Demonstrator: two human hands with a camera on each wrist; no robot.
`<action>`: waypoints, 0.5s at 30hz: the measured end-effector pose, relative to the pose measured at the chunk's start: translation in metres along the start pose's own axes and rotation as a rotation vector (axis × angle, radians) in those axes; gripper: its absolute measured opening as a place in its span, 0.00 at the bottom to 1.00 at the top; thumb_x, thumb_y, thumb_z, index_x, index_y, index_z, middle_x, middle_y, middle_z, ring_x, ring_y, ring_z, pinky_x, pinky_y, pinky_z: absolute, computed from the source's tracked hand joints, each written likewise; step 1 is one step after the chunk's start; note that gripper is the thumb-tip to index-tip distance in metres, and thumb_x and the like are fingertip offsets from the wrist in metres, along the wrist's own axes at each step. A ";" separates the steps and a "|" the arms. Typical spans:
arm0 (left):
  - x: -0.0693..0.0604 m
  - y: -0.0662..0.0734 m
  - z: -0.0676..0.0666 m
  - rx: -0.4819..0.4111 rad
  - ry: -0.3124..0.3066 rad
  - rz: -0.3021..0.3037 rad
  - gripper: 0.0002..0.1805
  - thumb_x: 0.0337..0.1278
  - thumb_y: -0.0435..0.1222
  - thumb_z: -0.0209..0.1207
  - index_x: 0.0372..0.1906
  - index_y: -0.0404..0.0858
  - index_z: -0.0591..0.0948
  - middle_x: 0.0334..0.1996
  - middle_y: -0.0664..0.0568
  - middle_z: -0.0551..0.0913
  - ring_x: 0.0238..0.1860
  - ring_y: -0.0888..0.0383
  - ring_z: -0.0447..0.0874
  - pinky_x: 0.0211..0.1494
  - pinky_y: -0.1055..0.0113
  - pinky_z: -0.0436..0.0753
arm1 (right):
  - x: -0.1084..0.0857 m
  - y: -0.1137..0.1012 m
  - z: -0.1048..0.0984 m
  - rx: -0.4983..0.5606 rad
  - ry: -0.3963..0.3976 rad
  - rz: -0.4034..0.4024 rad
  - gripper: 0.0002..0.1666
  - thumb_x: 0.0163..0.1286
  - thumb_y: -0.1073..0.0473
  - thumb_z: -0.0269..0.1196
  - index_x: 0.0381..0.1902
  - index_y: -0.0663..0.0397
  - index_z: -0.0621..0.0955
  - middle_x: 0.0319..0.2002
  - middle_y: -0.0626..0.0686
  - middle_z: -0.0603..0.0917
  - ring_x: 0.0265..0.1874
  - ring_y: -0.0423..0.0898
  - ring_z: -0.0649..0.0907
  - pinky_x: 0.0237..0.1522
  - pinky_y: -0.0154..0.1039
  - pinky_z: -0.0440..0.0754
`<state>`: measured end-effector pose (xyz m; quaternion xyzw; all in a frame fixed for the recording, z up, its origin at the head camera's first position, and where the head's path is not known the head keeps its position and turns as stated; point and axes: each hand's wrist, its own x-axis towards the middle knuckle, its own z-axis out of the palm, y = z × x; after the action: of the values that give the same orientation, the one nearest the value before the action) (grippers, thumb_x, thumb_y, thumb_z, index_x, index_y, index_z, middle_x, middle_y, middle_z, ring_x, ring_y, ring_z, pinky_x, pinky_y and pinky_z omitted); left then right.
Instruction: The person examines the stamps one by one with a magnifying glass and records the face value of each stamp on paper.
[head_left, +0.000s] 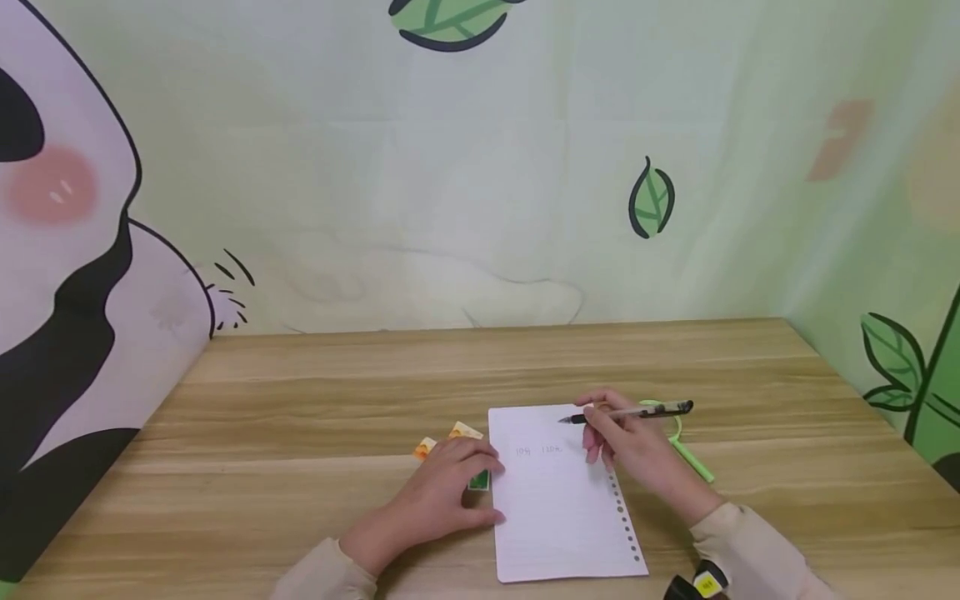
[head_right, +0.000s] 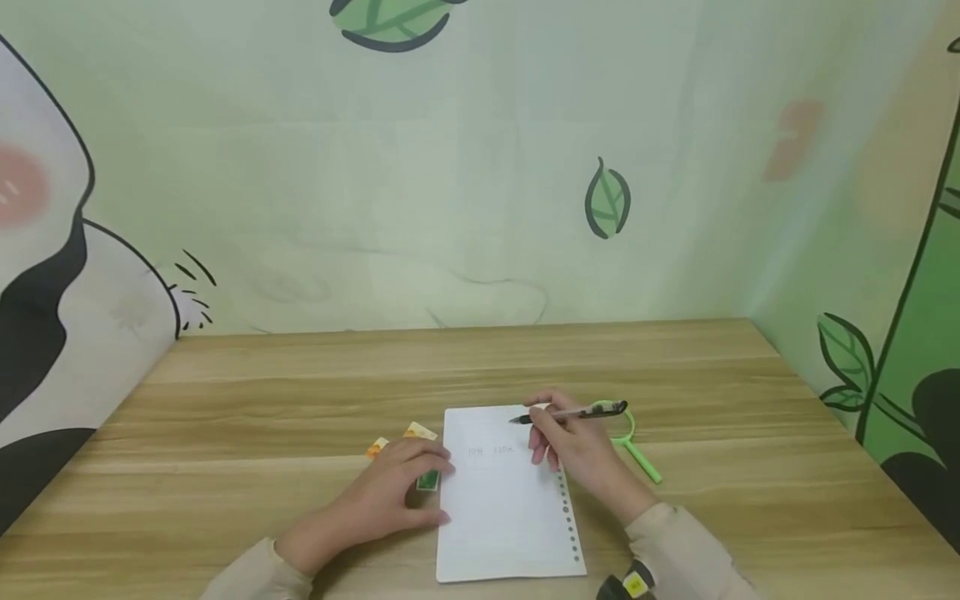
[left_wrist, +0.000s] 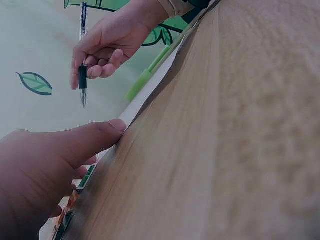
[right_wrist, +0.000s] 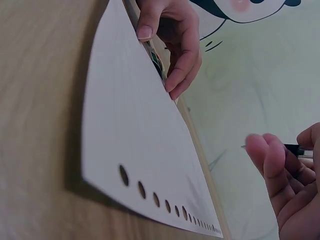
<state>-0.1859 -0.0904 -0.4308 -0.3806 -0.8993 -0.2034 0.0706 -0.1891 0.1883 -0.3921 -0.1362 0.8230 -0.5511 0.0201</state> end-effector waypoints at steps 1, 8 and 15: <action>0.000 0.000 0.000 0.000 0.001 0.001 0.24 0.45 0.52 0.70 0.47 0.43 0.81 0.52 0.55 0.79 0.58 0.56 0.73 0.67 0.55 0.68 | 0.000 0.000 0.000 0.011 -0.001 0.000 0.17 0.76 0.57 0.49 0.53 0.65 0.72 0.28 0.57 0.79 0.21 0.43 0.80 0.19 0.35 0.79; 0.000 0.000 0.001 0.004 0.006 0.000 0.25 0.45 0.52 0.70 0.47 0.44 0.81 0.52 0.55 0.79 0.58 0.56 0.74 0.67 0.55 0.69 | 0.002 0.006 0.002 0.086 -0.025 0.011 0.16 0.76 0.60 0.47 0.50 0.69 0.72 0.39 0.66 0.83 0.31 0.41 0.86 0.27 0.39 0.85; 0.000 -0.001 0.001 -0.008 0.002 -0.007 0.25 0.44 0.52 0.70 0.47 0.44 0.81 0.52 0.54 0.79 0.59 0.55 0.73 0.68 0.55 0.68 | 0.002 0.012 0.004 0.131 -0.068 0.028 0.19 0.76 0.59 0.46 0.54 0.71 0.72 0.45 0.71 0.82 0.33 0.41 0.87 0.26 0.42 0.85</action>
<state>-0.1864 -0.0901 -0.4322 -0.3773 -0.8999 -0.2075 0.0694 -0.1930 0.1883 -0.4049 -0.1418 0.7858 -0.5985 0.0643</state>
